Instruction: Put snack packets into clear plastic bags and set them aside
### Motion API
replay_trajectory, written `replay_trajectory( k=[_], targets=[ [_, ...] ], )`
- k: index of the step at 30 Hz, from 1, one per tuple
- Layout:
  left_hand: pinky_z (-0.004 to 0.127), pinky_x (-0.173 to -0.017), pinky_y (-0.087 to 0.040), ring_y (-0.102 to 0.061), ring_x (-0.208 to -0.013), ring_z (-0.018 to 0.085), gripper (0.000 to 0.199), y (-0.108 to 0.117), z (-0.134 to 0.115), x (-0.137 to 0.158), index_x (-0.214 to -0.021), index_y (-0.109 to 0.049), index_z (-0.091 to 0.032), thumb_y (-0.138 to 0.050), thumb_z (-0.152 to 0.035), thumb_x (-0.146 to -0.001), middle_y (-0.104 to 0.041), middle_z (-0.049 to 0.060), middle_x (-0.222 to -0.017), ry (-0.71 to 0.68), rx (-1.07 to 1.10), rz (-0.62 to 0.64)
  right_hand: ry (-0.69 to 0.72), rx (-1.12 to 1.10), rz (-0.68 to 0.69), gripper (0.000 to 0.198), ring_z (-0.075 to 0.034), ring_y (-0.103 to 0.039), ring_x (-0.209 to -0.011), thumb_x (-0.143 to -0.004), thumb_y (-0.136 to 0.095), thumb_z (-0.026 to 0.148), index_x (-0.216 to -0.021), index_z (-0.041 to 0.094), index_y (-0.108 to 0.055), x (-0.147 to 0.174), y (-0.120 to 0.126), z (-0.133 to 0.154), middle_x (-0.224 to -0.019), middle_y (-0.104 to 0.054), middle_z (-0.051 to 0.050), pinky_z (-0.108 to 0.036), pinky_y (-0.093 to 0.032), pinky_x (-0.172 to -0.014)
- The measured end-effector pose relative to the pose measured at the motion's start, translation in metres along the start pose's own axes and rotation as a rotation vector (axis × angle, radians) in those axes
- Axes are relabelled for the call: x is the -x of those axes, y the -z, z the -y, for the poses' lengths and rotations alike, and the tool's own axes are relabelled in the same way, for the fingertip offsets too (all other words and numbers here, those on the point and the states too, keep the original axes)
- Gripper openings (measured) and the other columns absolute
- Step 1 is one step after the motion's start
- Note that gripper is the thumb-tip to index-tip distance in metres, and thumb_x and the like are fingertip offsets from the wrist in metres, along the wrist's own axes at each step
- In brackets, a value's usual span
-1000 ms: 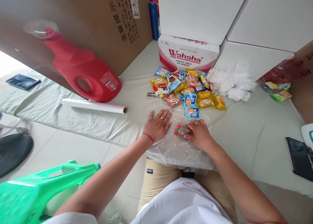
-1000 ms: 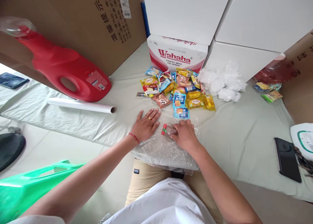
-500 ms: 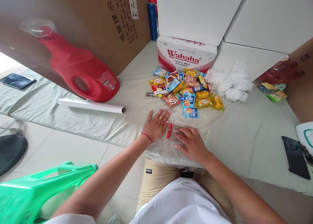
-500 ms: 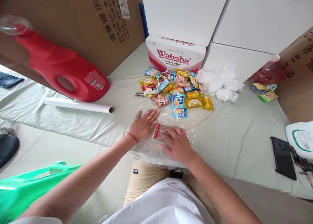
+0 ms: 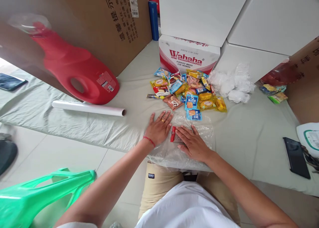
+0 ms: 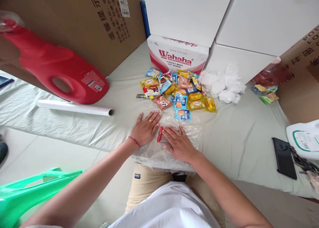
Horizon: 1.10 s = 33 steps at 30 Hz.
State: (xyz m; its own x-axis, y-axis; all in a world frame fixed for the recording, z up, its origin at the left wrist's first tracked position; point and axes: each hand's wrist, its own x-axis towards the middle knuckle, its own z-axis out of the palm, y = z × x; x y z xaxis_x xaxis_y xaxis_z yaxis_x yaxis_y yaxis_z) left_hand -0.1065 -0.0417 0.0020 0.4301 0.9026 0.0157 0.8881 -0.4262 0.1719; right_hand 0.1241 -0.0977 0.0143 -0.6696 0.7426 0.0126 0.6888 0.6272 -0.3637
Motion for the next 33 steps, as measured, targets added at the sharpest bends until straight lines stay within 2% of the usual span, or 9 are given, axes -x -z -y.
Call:
replay_trajectory(
  k=[3, 5, 7, 11, 14, 17, 21, 28, 33],
  targets=[
    [0.062, -0.128, -0.01, -0.027, -0.157, 0.025, 0.057, 0.0, 0.0, 0.001, -0.162, -0.032, -0.028, -0.018, -0.038, -0.107, -0.031, 0.004, -0.169, 0.003, 0.013, -0.014, -0.04, -0.098, -0.077, 0.052, -0.026, -0.043, -0.147, -0.108, -0.04, 0.045, -0.152, 0.019, -0.049, -0.01, 0.019, -0.012, -0.157, -0.05, -0.013, -0.053, -0.028, -0.124],
    [0.062, -0.128, -0.01, -0.028, -0.157, 0.024, 0.057, -0.001, 0.0, 0.001, -0.162, -0.033, -0.028, -0.018, -0.038, -0.108, -0.032, 0.004, -0.168, 0.0, 0.021, -0.023, -0.132, -0.121, -0.165, 0.044, -0.025, -0.057, -0.132, -0.107, -0.04, 0.04, -0.139, 0.018, -0.062, -0.028, 0.036, -0.026, -0.141, -0.064, -0.014, -0.045, -0.043, -0.113],
    [0.063, -0.128, -0.01, -0.029, -0.157, 0.025, 0.057, -0.001, 0.001, 0.002, -0.162, -0.033, -0.028, -0.018, -0.038, -0.108, -0.033, 0.004, -0.168, -0.003, 0.028, -0.029, -0.232, -0.065, -0.233, 0.039, -0.026, -0.063, -0.116, -0.106, -0.04, 0.035, -0.127, 0.018, -0.068, -0.055, 0.054, -0.042, -0.124, -0.072, -0.012, -0.04, -0.048, -0.101],
    [0.064, -0.128, -0.011, -0.029, -0.157, 0.026, 0.057, -0.001, 0.001, 0.002, -0.161, -0.034, -0.028, -0.019, -0.039, -0.108, -0.034, 0.004, -0.168, -0.003, 0.049, -0.034, -0.287, 0.18, -0.251, 0.037, -0.03, -0.057, -0.115, -0.102, -0.039, 0.023, -0.122, 0.016, -0.07, -0.122, 0.081, -0.076, -0.118, -0.071, -0.014, -0.041, -0.044, -0.099],
    [0.064, -0.128, -0.011, -0.028, -0.157, 0.025, 0.057, -0.001, 0.002, 0.002, -0.161, -0.034, -0.028, -0.018, -0.04, -0.108, -0.033, 0.003, -0.168, -0.001, 0.061, -0.032, -0.192, 0.35, -0.185, 0.042, -0.034, -0.046, -0.13, -0.096, -0.045, 0.017, -0.133, 0.013, -0.065, -0.166, 0.089, -0.097, -0.138, -0.063, -0.016, -0.047, -0.036, -0.108],
    [0.064, -0.128, -0.011, -0.028, -0.157, 0.025, 0.057, -0.001, 0.002, 0.003, -0.161, -0.034, -0.028, -0.018, -0.04, -0.108, -0.032, 0.002, -0.168, -0.001, 0.068, -0.03, -0.169, 0.428, -0.133, 0.054, -0.037, -0.039, -0.137, -0.094, -0.052, 0.022, -0.148, 0.011, -0.052, -0.192, 0.092, -0.114, -0.155, -0.05, -0.016, -0.053, -0.029, -0.113],
    [0.064, -0.128, -0.011, -0.027, -0.158, 0.025, 0.057, -0.001, 0.003, 0.003, -0.162, -0.032, -0.029, -0.02, -0.041, -0.107, -0.031, 0.002, -0.169, -0.009, 0.079, -0.032, -0.274, 0.468, -0.101, 0.062, -0.041, -0.039, -0.138, -0.095, -0.055, 0.033, -0.153, 0.012, -0.046, -0.201, 0.093, -0.124, -0.159, -0.043, -0.02, -0.058, -0.031, -0.11],
    [0.065, -0.128, -0.012, -0.026, -0.158, 0.025, 0.058, -0.001, 0.004, 0.004, -0.161, -0.033, -0.027, -0.018, -0.043, -0.108, -0.031, 0.002, -0.169, -0.012, 0.085, -0.03, -0.384, 0.492, -0.111, 0.059, -0.043, -0.049, -0.127, -0.097, -0.052, 0.035, -0.152, 0.015, -0.049, -0.196, 0.095, -0.129, -0.134, -0.061, -0.024, -0.056, -0.037, -0.102],
    [0.063, -0.129, -0.01, -0.026, -0.158, 0.026, 0.057, -0.002, 0.004, 0.004, -0.162, -0.033, -0.029, -0.023, -0.043, -0.107, -0.032, 0.002, -0.168, -0.007, 0.09, -0.038, -0.423, 0.5, -0.143, 0.04, -0.04, -0.048, -0.123, -0.099, -0.047, 0.031, -0.125, 0.009, -0.068, -0.172, 0.097, -0.128, -0.128, -0.064, -0.024, -0.052, -0.039, -0.099]
  ],
)
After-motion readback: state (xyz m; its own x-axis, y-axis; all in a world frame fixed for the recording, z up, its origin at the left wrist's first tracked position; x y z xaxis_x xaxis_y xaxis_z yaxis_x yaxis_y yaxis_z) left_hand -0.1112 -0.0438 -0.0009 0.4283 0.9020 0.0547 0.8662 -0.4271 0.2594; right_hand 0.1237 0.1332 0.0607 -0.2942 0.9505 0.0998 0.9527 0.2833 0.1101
